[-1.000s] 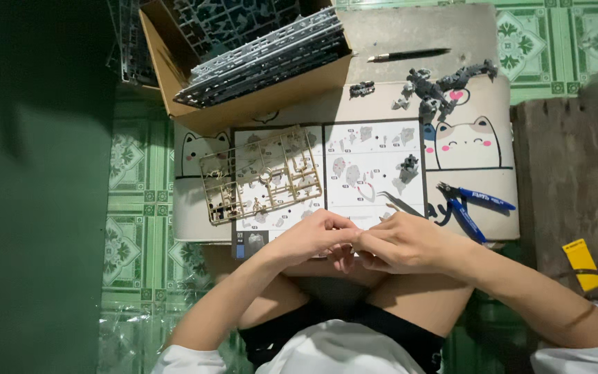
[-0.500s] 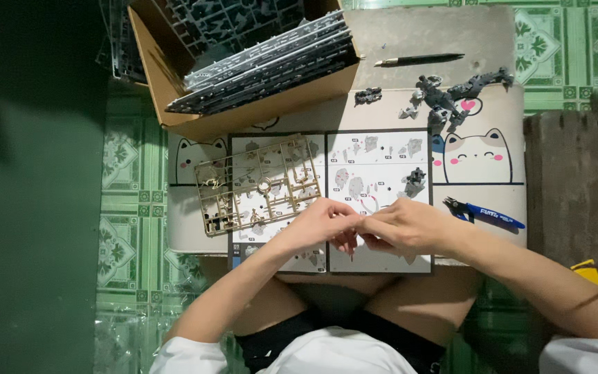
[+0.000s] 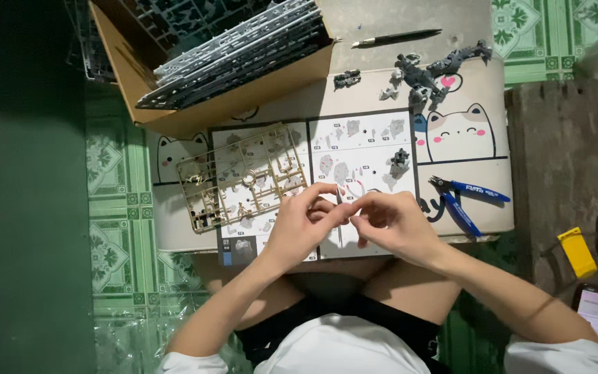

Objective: The person assembles a plastic model kit by cutting parts from a runner, clipping nubs, and snapping pieces together. They reference an instruction manual and use tweezers to handle small components while seated on the floor.

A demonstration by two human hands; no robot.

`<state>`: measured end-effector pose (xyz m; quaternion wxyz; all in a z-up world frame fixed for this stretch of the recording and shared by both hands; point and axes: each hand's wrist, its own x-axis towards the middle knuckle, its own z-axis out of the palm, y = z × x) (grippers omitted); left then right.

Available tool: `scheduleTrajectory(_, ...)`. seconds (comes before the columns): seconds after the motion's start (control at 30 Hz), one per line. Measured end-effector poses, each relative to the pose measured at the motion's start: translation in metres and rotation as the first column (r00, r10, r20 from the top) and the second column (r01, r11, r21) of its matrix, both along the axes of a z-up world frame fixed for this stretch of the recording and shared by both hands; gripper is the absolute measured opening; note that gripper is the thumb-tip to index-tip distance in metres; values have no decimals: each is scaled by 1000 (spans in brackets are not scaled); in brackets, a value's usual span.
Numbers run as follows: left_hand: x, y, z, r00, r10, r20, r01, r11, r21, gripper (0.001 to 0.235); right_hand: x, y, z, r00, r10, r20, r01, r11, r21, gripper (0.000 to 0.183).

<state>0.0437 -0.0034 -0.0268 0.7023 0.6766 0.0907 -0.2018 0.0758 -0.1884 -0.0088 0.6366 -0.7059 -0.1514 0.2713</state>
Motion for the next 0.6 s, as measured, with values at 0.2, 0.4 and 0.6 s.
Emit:
scheduleTrajectory(0.2,-16,-9,4,961,76,266,-106,989,101,32,-16,1,-9,994,-105,16,105,995,-2,18)
scheduleTrajectory(0.4,-25,-10,2,922,74,380,-145,976,162,32,-24,5,-9,984,-152,89,150,988,27,14)
scheduleTrajectory(0.6,-29,-8,-4,918,14,397,-100,975,199,32,-28,4,-21,986,-140,90,143,989,-32,16)
